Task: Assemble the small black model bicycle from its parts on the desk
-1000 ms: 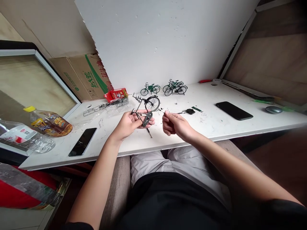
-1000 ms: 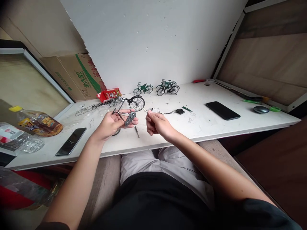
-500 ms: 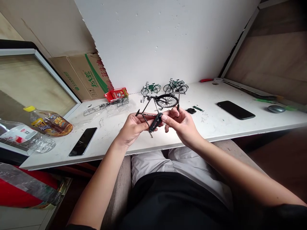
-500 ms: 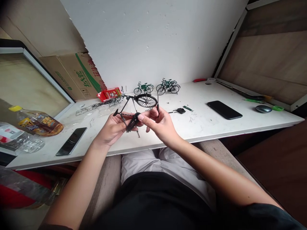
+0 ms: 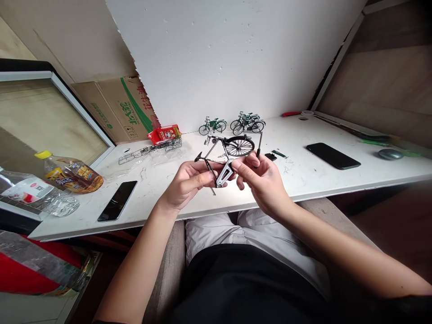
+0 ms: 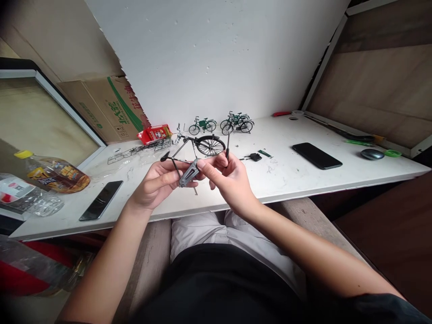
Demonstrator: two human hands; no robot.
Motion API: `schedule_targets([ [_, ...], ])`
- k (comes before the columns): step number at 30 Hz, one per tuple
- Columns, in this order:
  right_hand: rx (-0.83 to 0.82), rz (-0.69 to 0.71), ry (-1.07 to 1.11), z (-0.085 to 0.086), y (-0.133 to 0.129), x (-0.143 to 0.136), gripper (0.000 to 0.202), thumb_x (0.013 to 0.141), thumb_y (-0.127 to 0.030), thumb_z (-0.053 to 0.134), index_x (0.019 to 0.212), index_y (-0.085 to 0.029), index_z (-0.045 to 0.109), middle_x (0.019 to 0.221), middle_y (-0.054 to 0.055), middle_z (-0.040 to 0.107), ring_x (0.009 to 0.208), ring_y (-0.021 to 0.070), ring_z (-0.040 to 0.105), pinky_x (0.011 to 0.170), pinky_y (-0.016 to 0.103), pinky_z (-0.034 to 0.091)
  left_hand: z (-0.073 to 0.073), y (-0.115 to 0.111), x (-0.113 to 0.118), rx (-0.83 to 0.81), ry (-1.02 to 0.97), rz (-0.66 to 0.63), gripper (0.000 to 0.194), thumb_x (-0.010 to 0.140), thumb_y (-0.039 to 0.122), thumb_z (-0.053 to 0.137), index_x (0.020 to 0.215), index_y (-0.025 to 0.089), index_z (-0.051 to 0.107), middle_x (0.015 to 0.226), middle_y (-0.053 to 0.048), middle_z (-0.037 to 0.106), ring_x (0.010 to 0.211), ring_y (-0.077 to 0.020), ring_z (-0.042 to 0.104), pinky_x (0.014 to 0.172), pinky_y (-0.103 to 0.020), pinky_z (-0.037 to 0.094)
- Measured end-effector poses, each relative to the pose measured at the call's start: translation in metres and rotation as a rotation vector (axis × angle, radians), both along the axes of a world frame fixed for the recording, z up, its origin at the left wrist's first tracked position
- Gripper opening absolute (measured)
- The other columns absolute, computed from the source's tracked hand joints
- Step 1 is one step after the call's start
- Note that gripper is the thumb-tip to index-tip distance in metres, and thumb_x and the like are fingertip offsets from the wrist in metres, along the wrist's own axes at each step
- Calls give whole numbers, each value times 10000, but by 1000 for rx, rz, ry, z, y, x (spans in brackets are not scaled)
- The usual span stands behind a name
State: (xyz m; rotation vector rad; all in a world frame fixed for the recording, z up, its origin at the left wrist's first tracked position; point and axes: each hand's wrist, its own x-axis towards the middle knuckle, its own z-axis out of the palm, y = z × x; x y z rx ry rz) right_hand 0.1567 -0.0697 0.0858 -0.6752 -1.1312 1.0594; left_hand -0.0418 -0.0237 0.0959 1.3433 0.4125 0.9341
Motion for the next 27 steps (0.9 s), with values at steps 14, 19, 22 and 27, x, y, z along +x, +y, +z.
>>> schedule_targets([
  [14, 646, -691, -697, 11, -1, 30, 489, 876, -282, 904, 813, -268, 419, 837, 18, 772, 672, 171, 660, 563, 327, 504, 10, -14, 5, -135, -88, 7, 331, 973, 412, 746, 1121, 126, 825, 1086, -166, 847, 1026, -300, 829, 873, -364, 673],
  [19, 819, -579, -780, 14, 2, 31, 354, 905, -162, 839, 885, -281, 506, 1004, 58, 818, 988, 270, 758, 727, 415, 617, 10, -17, 8, -170, -75, 15, 355, 942, 431, 769, 1125, 132, 821, 1117, -165, 845, 987, -313, 835, 857, -392, 677],
  [22, 878, -541, -739, 11, 4, 29, 367, 905, -123, 824, 870, -278, 493, 1035, 56, 828, 975, 265, 790, 717, 415, 633, 12, -19, 8, -169, -54, 15, 338, 932, 422, 776, 1100, 133, 824, 1115, -162, 845, 993, -321, 834, 855, -401, 677],
  [27, 850, -564, -713, 5, 1, 29, 370, 889, -140, 848, 889, -278, 505, 1009, 55, 837, 859, 238, 814, 620, 373, 644, 15, -24, 9, -193, -37, -6, 343, 918, 420, 782, 1084, 125, 831, 1094, -170, 847, 1029, -336, 830, 855, -397, 679],
])
